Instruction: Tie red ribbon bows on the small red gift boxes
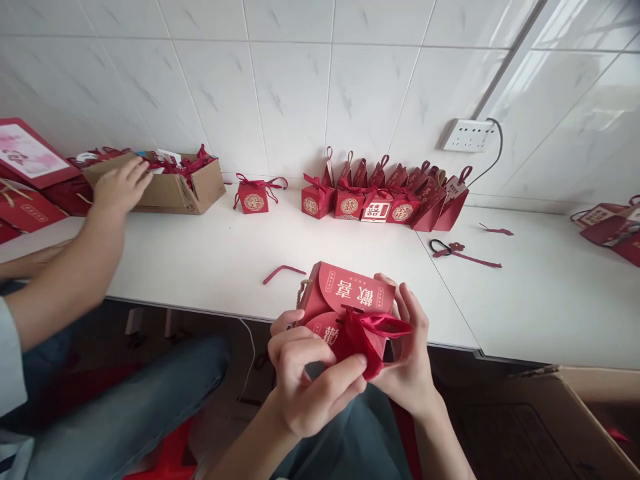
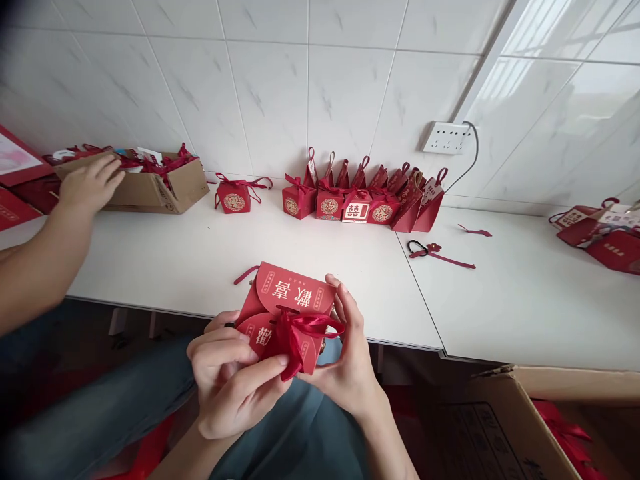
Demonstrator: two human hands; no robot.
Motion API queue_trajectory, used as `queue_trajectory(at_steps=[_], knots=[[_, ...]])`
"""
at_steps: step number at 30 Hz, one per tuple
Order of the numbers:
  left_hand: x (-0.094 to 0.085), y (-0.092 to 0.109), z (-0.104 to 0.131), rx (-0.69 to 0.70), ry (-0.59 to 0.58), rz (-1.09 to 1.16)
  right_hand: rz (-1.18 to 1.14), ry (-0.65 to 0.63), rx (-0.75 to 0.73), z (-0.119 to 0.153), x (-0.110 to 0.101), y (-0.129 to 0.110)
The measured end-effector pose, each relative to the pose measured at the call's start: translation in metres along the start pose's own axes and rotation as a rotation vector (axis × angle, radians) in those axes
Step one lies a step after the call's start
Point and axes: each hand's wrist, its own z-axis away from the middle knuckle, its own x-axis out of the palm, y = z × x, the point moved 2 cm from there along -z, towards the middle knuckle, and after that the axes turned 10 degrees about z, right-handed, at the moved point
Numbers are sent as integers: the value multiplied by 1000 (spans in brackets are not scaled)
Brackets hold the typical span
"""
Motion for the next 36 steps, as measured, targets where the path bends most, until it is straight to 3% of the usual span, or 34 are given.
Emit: queue_trajectory(at_steps=[16, 18, 20, 22, 24, 25, 27, 29, 31, 34, 36], knots=[[-5, 7, -6, -35, 57, 73, 8, 17, -104, -2, -5, -6], [-8, -2, -11, -209, 125, 158, 15, 11, -54, -1, -4, -3], [-10, -24, -11, -541, 245, 323, -32, 52, 80, 0, -4, 6], [-8, -55, -2, -887, 387, 505, -222, 125, 287, 1, -3, 17], [-1, -84, 12, -1051, 480, 525, -531, 139, 501, 1, 1, 27], [5, -96, 20, -1071, 446, 464, -685, 102, 588, -1, 4, 30], [21, -113, 34, -1013, 236, 319, -916, -26, 702, -5, 8, 30], [37, -121, 46, -905, 56, 235, -1026, -156, 744, -9, 9, 24], [48, -123, 54, -842, -38, 212, -1051, -215, 736, -13, 8, 16], [52, -125, 59, -822, -116, 206, -1011, -189, 733, -14, 4, 11], [51, -126, 60, -820, -146, 210, -916, -99, 718, -9, 1, 13]])
